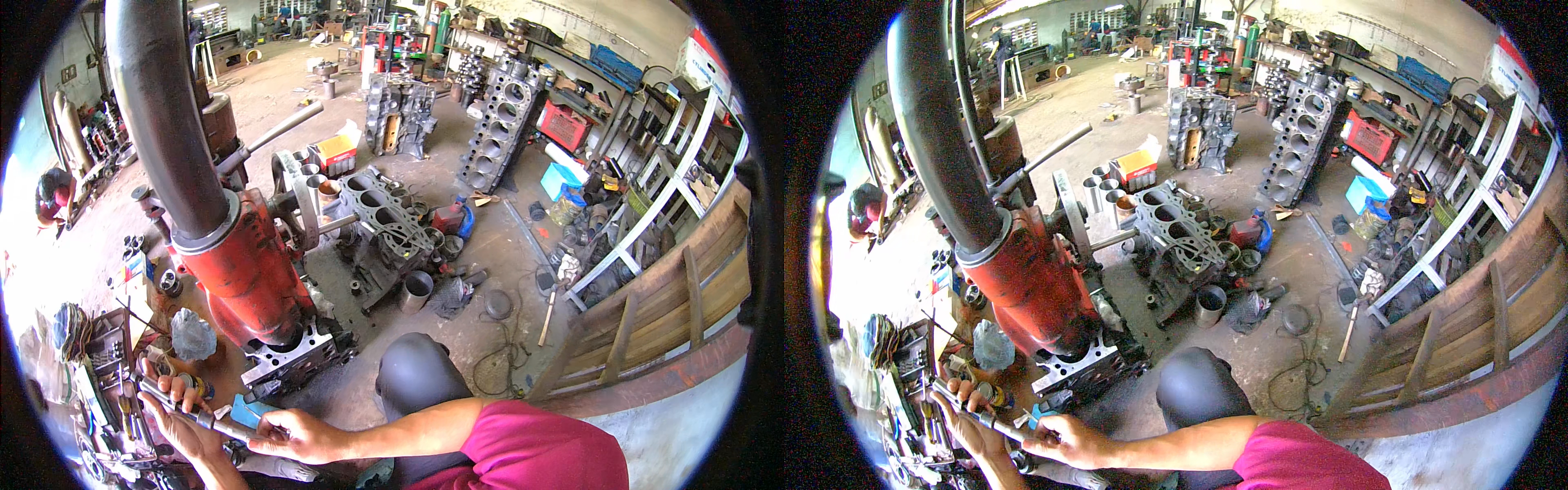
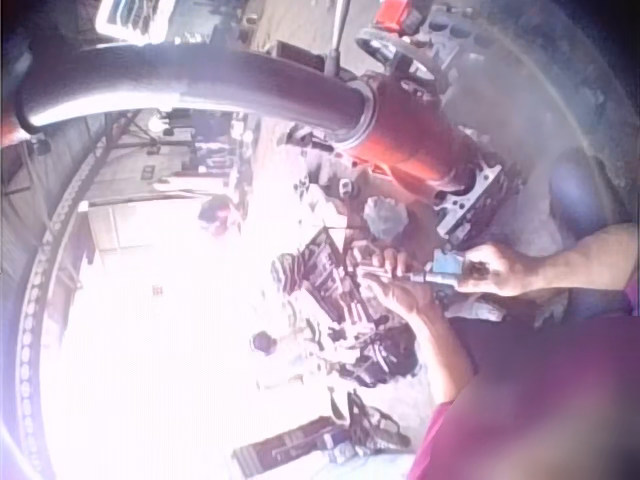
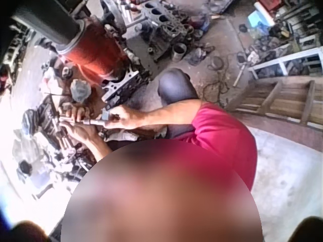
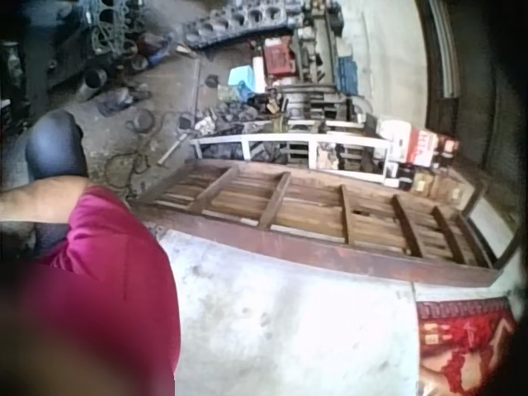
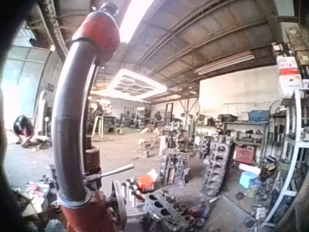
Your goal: The person sits on the floor in a workshop and uses a screwdriver to remove a bolt from a metal engine part. They then use a hydraulic press to push a pin out of the part, inspect the part, and reassemble it with the pin and bolt.
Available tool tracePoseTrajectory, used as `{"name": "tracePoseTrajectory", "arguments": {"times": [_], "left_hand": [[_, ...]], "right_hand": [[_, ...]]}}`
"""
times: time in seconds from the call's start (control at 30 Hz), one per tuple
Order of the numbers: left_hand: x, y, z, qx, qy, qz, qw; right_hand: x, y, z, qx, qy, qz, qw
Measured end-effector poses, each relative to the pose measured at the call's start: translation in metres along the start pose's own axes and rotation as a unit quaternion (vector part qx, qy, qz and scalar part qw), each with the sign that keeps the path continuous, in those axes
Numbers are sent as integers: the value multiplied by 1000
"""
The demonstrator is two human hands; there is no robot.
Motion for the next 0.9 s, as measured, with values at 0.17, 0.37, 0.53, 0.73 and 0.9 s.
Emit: {"name": "tracePoseTrajectory", "arguments": {"times": [0.17,0.37,0.53,0.73,0.9], "left_hand": [[-7,-14,-5,-32,-4,-4,999],[-3,-16,-16,-69,74,-74,992],[0,-7,-18,-114,45,-27,992],[-1,-15,-16,-148,64,-50,986],[-2,-16,-13,-153,64,-66,984]], "right_hand": [[-1,-1,-1,6,9,16,1000],[-5,-2,2,55,41,26,997],[-15,-5,14,291,-162,-39,942],[-18,-16,7,376,-203,-77,901],[-18,-20,6,416,-201,-97,881]]}}
Point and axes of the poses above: each hand's wrist, its own x-axis towards the middle knuckle, its own y-axis out of the back of the hand, z = x × y, the point moved 4 cm from there along x, towards the middle knuckle, and after that the axes turned 5 degrees about y, right-handed, at the moved point
